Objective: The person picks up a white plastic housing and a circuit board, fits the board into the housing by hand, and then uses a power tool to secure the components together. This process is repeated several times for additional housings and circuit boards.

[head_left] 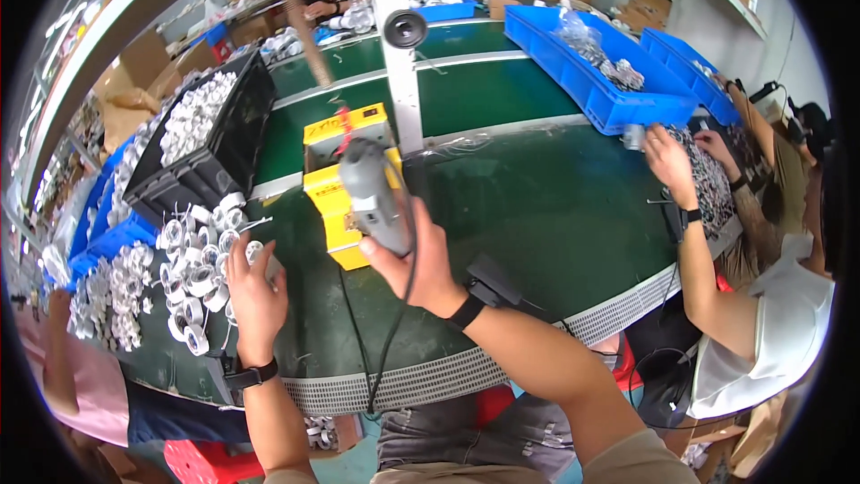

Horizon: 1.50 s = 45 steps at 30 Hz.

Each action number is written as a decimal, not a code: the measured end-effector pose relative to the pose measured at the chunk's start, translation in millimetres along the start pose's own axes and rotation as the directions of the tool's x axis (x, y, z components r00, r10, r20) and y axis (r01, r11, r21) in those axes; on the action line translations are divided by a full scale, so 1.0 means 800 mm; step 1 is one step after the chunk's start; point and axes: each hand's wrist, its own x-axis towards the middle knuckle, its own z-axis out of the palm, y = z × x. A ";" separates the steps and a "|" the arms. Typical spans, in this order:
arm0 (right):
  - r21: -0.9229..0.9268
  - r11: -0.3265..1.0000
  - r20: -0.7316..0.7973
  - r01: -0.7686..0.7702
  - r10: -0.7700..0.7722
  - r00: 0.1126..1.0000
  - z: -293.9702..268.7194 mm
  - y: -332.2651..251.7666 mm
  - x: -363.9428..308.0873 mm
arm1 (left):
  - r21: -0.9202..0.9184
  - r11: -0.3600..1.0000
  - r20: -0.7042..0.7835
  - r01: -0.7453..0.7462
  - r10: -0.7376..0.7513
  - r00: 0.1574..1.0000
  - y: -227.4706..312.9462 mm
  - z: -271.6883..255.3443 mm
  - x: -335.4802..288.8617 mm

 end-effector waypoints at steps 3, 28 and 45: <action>0.010 1.000 0.052 0.029 -0.029 0.998 0.001 0.004 -0.001 | 0.099 0.995 0.141 0.015 -0.029 0.990 -0.035 0.039 -0.009; -0.902 0.285 -0.310 -0.325 0.097 0.946 -0.352 0.106 0.042 | -0.606 0.794 0.361 0.045 0.223 0.906 0.045 -0.022 0.006; 0.010 0.911 0.577 0.411 -0.341 0.742 -0.033 -0.027 -0.021 | -0.560 -0.296 0.673 0.774 0.382 0.633 0.089 0.029 -0.041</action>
